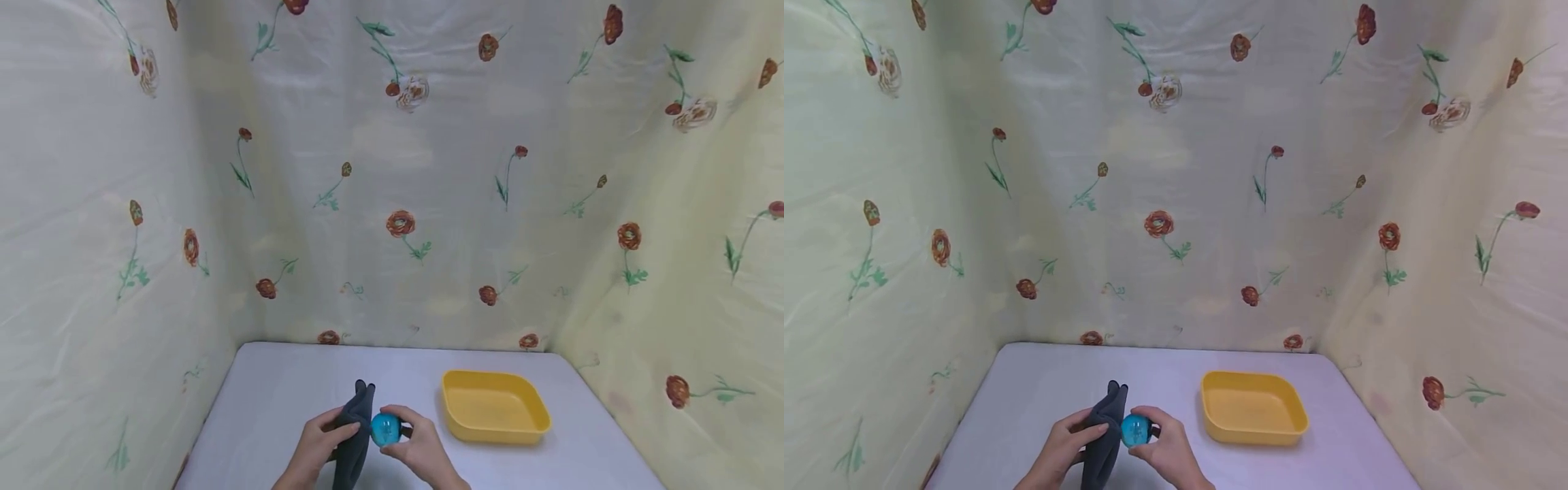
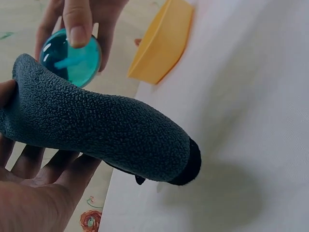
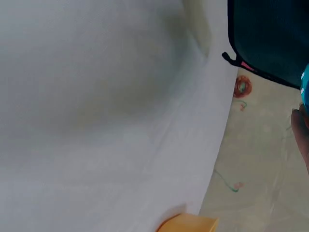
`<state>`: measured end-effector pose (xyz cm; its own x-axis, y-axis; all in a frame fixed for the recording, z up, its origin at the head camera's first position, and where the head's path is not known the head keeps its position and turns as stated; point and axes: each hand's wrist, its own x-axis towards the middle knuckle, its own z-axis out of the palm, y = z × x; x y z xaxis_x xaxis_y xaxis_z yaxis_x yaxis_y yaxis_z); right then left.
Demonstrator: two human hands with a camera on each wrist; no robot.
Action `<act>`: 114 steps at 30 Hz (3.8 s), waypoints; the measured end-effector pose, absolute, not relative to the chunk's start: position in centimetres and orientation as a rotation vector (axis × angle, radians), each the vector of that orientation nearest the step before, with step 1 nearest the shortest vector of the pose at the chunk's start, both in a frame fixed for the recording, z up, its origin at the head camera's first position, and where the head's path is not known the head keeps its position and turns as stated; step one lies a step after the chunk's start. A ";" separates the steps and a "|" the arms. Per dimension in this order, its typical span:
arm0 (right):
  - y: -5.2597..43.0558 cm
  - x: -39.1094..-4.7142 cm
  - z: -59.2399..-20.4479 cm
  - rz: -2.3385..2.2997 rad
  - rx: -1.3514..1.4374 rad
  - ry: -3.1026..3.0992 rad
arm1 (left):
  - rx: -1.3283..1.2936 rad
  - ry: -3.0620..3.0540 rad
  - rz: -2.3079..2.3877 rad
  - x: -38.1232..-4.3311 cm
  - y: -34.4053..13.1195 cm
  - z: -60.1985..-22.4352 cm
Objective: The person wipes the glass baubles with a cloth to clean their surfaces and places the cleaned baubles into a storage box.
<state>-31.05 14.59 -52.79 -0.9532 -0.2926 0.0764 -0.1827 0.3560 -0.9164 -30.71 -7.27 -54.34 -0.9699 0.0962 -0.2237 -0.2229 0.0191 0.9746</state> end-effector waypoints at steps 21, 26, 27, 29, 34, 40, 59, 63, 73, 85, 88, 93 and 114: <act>12.8 -30.5 -52.4 -1.768 -0.645 2.498 | 0.013 1.991 2.104 -30.0 -7.1 -54.0; 12.4 -30.1 -52.6 -1.720 -0.759 2.627 | 0.029 1.985 2.129 -30.0 -7.0 -54.0; 12.3 -30.0 -52.6 -1.711 -0.768 2.655 | 0.032 1.984 2.134 -30.0 -7.0 -53.9; 12.3 -29.9 -52.6 -1.709 -0.779 2.689 | 0.036 1.986 2.139 -29.9 -6.9 -53.9; 12.3 -29.7 -52.8 -1.759 -0.759 2.662 | 0.032 1.994 2.137 -29.8 -6.8 -53.7; 12.4 -29.7 -53.0 -1.799 -0.721 2.595 | 0.033 1.998 2.145 -29.7 -6.9 -53.6; 12.7 -29.1 -52.3 -1.878 -0.531 2.511 | 0.069 1.991 2.131 -29.4 -7.0 -53.5; 12.7 -29.1 -52.1 -1.872 -0.507 2.517 | 0.089 2.007 2.123 -29.5 -6.9 -53.3; 13.0 -29.6 -52.7 -1.857 -0.482 2.469 | 0.114 2.017 2.123 -29.5 -7.0 -53.2; 13.0 -29.7 -52.6 -1.946 -0.432 2.283 | 0.138 1.998 2.122 -29.5 -7.2 -53.3; 13.1 -29.7 -52.6 -1.959 -0.419 2.240 | 0.145 2.004 2.124 -29.4 -7.2 -53.2; 13.2 -29.8 -52.5 -1.979 -0.429 2.181 | 0.173 2.001 2.127 -29.4 -7.2 -53.1; 13.5 -29.4 -51.8 -1.972 -0.434 2.185 | 0.158 2.000 2.146 -29.3 -6.9 -52.9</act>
<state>-29.43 13.49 -51.84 -0.9439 -0.3226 0.0701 -0.1027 0.0853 -0.9910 -29.30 -6.87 -52.94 -0.9736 0.2203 -0.0598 -0.0752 -0.0622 0.9952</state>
